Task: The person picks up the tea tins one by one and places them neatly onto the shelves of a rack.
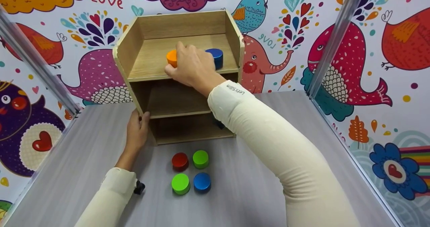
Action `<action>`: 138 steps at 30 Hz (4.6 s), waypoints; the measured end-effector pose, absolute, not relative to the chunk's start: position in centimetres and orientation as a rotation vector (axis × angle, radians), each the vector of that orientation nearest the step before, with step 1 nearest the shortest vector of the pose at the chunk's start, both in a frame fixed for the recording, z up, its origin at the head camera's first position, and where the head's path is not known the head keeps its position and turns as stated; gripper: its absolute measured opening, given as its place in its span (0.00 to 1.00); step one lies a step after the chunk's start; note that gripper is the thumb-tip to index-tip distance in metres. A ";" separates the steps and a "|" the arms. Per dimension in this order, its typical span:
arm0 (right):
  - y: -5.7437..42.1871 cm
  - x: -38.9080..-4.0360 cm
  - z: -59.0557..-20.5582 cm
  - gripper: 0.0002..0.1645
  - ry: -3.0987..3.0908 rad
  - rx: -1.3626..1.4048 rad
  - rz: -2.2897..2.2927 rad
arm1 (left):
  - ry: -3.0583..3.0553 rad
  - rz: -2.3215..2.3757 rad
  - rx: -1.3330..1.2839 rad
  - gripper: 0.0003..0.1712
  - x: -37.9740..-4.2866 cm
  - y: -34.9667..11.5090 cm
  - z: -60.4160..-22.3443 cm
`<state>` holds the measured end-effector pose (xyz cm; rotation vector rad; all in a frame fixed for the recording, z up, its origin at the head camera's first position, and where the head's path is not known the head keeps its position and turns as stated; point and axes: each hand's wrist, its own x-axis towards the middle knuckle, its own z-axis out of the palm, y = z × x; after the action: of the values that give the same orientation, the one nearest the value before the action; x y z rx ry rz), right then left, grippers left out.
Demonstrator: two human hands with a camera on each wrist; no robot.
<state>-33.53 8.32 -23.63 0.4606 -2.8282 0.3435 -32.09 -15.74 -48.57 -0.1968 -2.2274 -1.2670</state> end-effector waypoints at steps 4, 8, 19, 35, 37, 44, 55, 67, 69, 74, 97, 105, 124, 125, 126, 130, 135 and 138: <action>8.3 -33.6 -23.6 0.34 -2.830 0.456 0.336 | -2.231 -1.273 -0.198 0.27 -32.1 -15.7 -48.6; 8.2 -33.6 -23.7 0.34 -2.834 0.452 0.321 | -2.239 -1.275 -0.195 0.28 -32.0 -15.7 -48.5; 8.2 -33.6 -23.9 0.36 -2.839 0.449 0.292 | -2.241 -1.278 -0.192 0.28 -32.0 -15.7 -48.5; 8.2 -33.7 -24.1 0.36 -2.834 0.443 0.282 | -2.226 -1.280 -0.195 0.26 -32.0 -15.7 -48.6; 8.2 -33.7 -24.0 0.37 -2.837 0.444 0.287 | -2.226 -1.284 -0.191 0.26 -32.0 -15.6 -48.6; 8.6 -33.3 -23.6 0.37 -2.840 0.451 0.343 | -2.230 -1.292 -0.184 0.25 -32.0 -15.6 -48.5; 9.1 -31.5 -23.7 0.31 -2.698 0.573 0.357 | -2.248 -1.275 -0.182 0.24 -32.0 -15.7 -48.3; 10.9 -29.0 -24.5 0.36 -2.663 0.613 0.330 | -2.253 -1.290 -0.179 0.25 -32.1 -15.8 -48.4; 11.4 -28.5 -25.0 0.35 -2.662 0.623 0.332 | -2.243 -1.285 -0.188 0.25 -32.1 -15.8 -48.4; 12.7 -27.5 -26.8 0.34 -2.648 0.629 0.323 | -2.230 -1.277 -0.198 0.24 -32.1 -15.7 -48.5; 16.2 -23.8 -36.5 0.31 -2.500 0.755 0.336 | -2.220 -1.254 -0.203 0.23 -32.1 -15.6 -48.6; 16.7 -22.7 -41.1 0.32 -2.471 0.794 0.262 | -2.218 -1.262 -0.206 0.21 -32.1 -15.5 -48.6; 16.6 -21.1 -49.4 0.32 -2.431 0.992 0.235 | -2.189 -1.253 -0.207 0.21 -32.2 -15.5 -48.7; 16.5 -21.0 -49.8 0.31 -2.437 1.013 0.236 | -2.193 -1.258 -0.203 0.21 -32.2 -15.4 -48.7; 16.5 -20.8 -50.2 0.31 -2.441 1.035 0.233 | -2.196 -1.263 -0.201 0.20 -32.2 -15.4 -48.6; 16.5 -20.4 -51.4 0.31 -2.463 1.097 0.229 | -2.202 -1.260 -0.199 0.19 -32.2 -15.4 -48.6; 16.4 -19.9 -52.1 0.30 -2.497 1.127 0.204 | -2.194 -1.252 -0.206 0.19 -32.3 -15.4 -48.7; 16.4 -19.8 -52.4 0.29 -2.531 1.134 0.187 | -2.190 -1.239 -0.212 0.19 -32.3 -15.5 -48.7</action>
<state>-19.77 16.39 -52.36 1.1337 -2.5312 0.1867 -32.26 -15.48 -48.69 -0.2117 -2.1903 -1.2385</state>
